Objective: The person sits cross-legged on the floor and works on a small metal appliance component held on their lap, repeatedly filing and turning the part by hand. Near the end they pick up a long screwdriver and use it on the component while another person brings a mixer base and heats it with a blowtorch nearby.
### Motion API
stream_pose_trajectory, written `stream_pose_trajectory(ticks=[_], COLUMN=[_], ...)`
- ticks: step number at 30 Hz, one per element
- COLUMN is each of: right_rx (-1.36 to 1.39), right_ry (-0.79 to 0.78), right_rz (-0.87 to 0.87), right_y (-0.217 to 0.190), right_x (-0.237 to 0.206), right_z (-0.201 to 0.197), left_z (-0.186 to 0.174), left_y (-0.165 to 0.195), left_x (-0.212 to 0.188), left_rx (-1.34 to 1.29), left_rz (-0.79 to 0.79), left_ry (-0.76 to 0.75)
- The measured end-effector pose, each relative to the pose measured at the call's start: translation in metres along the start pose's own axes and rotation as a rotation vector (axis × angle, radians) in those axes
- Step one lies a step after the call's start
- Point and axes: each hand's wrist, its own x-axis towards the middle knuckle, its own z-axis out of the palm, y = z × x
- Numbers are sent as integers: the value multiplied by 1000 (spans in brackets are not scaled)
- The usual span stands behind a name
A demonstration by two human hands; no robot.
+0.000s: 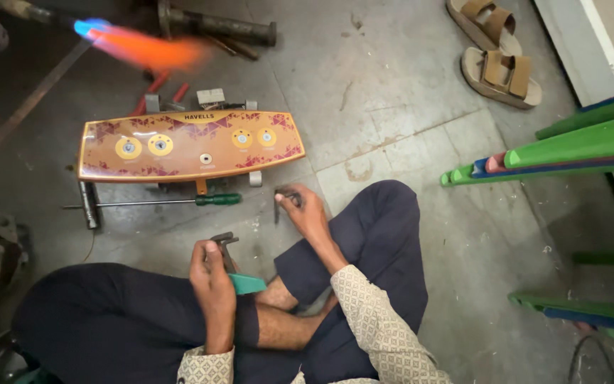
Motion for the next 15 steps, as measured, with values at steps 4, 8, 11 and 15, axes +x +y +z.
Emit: stream_pose_trajectory(ticks=[4, 8, 11, 15], right_rx=[119, 530, 661, 753], right_ry=[-55, -275, -326, -341], right_rz=[130, 199, 79, -80], right_y=[13, 0, -27, -60], right_x=[-10, -34, -49, -64], right_z=[-13, -20, -18, -17], left_z=[-1, -1, 0, 0], left_y=[-3, -1, 3, 5], left_x=[-5, -10, -12, -14], left_rx=[59, 32, 30, 5], left_rz=[40, 102, 125, 115], left_ry=[31, -1, -16, -29])
